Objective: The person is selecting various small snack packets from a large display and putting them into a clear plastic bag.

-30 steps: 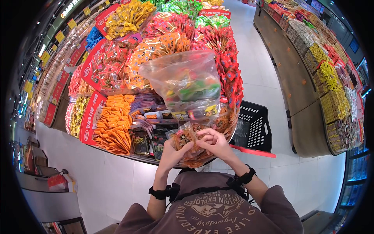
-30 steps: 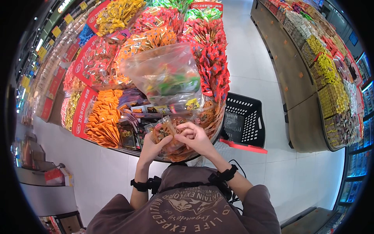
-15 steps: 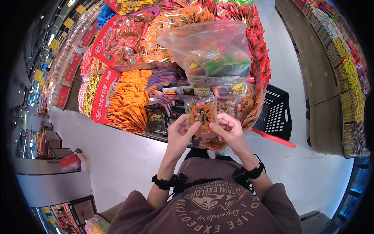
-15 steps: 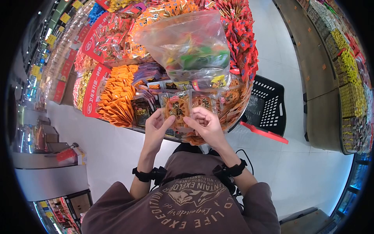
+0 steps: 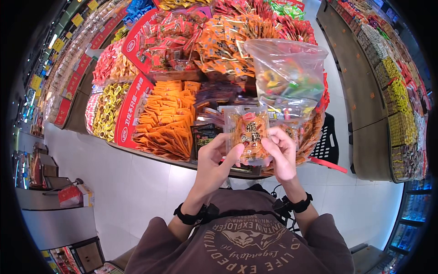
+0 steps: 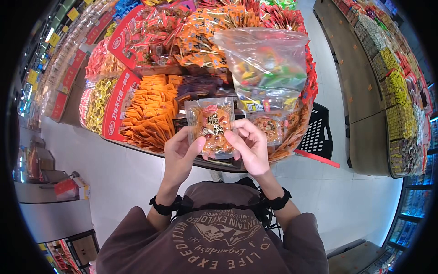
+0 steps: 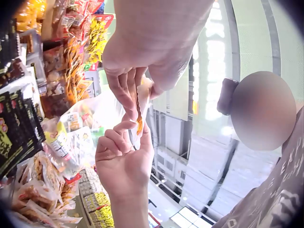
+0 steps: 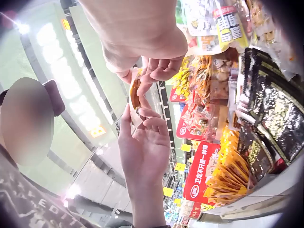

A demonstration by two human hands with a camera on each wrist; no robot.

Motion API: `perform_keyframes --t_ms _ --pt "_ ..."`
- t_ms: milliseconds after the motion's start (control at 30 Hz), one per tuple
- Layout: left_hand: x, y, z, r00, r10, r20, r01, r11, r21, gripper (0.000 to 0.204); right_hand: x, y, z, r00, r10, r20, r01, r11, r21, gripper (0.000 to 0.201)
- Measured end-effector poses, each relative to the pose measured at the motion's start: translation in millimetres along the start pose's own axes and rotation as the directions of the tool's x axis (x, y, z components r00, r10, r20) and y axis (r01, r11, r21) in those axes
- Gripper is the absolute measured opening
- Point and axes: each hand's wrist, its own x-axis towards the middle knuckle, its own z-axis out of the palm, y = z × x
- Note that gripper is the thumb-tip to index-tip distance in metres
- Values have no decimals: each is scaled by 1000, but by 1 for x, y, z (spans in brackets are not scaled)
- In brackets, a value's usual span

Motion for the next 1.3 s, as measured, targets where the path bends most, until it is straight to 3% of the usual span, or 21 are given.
perform_keyframes --t_ms 67,200,233,300,400,467,533,600,667,733,767,800,867,900,1033,1067,1167,1200,1233,1267,1300 --pt "-3 12 -15 994 106 20 -105 994 -15 23 1 -7 20 1000 -4 19 5 999 -32 15" --pt "-8 31 -44 986 169 13 -166 979 -119 25 2 -15 62 986 -137 94 141 989 -33 21" --pt "-4 32 -49 961 275 -35 -276 960 -44 25 4 -17 71 977 -183 113 187 982 -29 23" --pt "1 43 -56 954 301 2 -300 949 -96 24 8 -18 82 955 -267 126 274 961 -43 27" --pt "6 69 -57 935 351 45 -342 930 -138 23 13 -38 102 971 -222 91 218 975 46 31" --pt "11 80 -55 924 379 55 -361 911 -201 23 19 -45 106 957 -270 104 269 963 26 31" --pt "19 82 -57 922 371 115 -354 924 -143 22 13 -51 102 951 -296 89 298 954 -14 32" --pt "24 76 -52 897 431 102 -433 901 5 21 10 -53 95 965 -247 87 253 966 -58 32" --pt "18 71 -50 913 388 129 -388 921 -28 20 2 -53 86 977 -206 52 211 972 -108 31" --pt "20 57 -43 936 239 257 -235 971 -44 18 -7 -49 65 980 -193 39 197 950 -244 31" --pt "13 55 -39 955 182 234 -171 983 -65 18 -16 -52 65 989 -151 12 149 961 -232 29" --pt "18 44 -36 948 101 302 -134 987 89 18 -16 -51 55 986 -170 -6 163 958 -235 29" --pt "15 29 -36 933 -18 359 -47 984 172 19 -30 -49 33 994 -113 16 111 931 -348 25" --pt "26 18 -32 900 6 436 -65 991 119 19 -28 -55 20 1000 -10 5 11 900 -435 22" --pt "37 -3 -9 856 -50 514 -24 990 136 21 -25 -67 -22 997 -6 78 52 796 -603 16" --pt "26 -9 -3 873 -41 487 -10 995 101 22 -30 -77 -25 991 59 117 36 736 -676 16" --pt "27 -5 29 892 1 452 -24 999 45 23 -27 -100 -45 983 26 183 127 625 -770 19" --pt "43 3 32 896 46 442 -83 994 65 23 -13 -105 -50 971 -59 233 223 582 -782 20" --pt "48 4 38 903 41 429 -106 986 128 24 -13 -118 -51 973 -55 222 213 578 -788 20" --pt "37 2 50 923 37 382 -66 996 62 24 -19 -121 -50 977 -23 211 186 573 -798 20" --pt "50 13 56 932 106 347 -133 990 55 23 -4 -122 -51 970 -137 202 242 639 -731 24"
